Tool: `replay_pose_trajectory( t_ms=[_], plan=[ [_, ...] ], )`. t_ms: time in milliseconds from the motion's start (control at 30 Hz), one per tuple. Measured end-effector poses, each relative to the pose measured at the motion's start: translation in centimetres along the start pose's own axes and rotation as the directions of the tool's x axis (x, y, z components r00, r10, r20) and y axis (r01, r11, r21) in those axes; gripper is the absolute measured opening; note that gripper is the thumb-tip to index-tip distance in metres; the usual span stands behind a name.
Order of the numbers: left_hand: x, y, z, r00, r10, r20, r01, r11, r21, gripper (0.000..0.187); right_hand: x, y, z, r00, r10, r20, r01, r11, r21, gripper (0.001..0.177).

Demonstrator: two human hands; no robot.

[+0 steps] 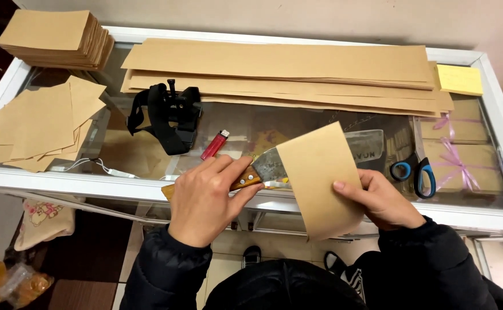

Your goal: Cutting long brown paper strips into smaller pieces using a large knife on a glass counter.

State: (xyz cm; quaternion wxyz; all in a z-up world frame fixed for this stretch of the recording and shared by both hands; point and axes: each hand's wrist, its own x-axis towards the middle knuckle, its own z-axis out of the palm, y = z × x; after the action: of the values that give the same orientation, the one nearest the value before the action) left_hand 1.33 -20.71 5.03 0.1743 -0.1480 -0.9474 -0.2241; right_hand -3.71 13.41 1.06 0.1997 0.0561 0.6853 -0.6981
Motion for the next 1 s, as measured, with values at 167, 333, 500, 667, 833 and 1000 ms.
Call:
replay_pose_trajectory(
  t_ms=[167, 333, 500, 667, 833, 1000],
  plan=[
    [0.4, 0.5, 0.1, 0.999, 0.023, -0.022, -0.022, 0.999, 0.035, 0.046, 0.2, -0.2, 1.0, 1.0, 0.002, -0.015, -0.001, 0.999, 0.037, 0.029],
    [0.6, 0.8, 0.0, 0.999, 0.039, -0.016, -0.038, 0.998, 0.047, 0.046, 0.3, -0.2, 0.7, 0.998, -0.017, -0.067, 0.019, 1.0, 0.025, 0.023],
    [0.7, 1.2, 0.2, 0.998, 0.051, -0.019, -0.051, 0.998, 0.03, 0.045, 0.6, -0.1, -0.1, 0.997, -0.033, -0.066, 0.033, 0.999, 0.009, 0.021],
    [1.2, 1.4, -0.9, 0.999, 0.018, 0.036, -0.018, 1.0, -0.005, 0.048, 0.1, -0.5, -0.1, 0.997, -0.055, -0.054, 0.053, 0.998, -0.034, 0.02],
    [1.0, 1.8, -1.7, 0.998, 0.009, 0.057, -0.008, 1.0, -0.019, 0.049, -0.3, -0.7, -0.5, 0.997, -0.047, -0.062, 0.044, 0.998, -0.05, 0.024],
    [-0.3, -0.8, 0.5, 0.999, -0.004, 0.04, 0.004, 1.0, -0.011, 0.049, 0.5, 0.7, -2.3, 0.993, -0.071, -0.1, 0.07, 0.997, -0.017, 0.021]
  ],
)
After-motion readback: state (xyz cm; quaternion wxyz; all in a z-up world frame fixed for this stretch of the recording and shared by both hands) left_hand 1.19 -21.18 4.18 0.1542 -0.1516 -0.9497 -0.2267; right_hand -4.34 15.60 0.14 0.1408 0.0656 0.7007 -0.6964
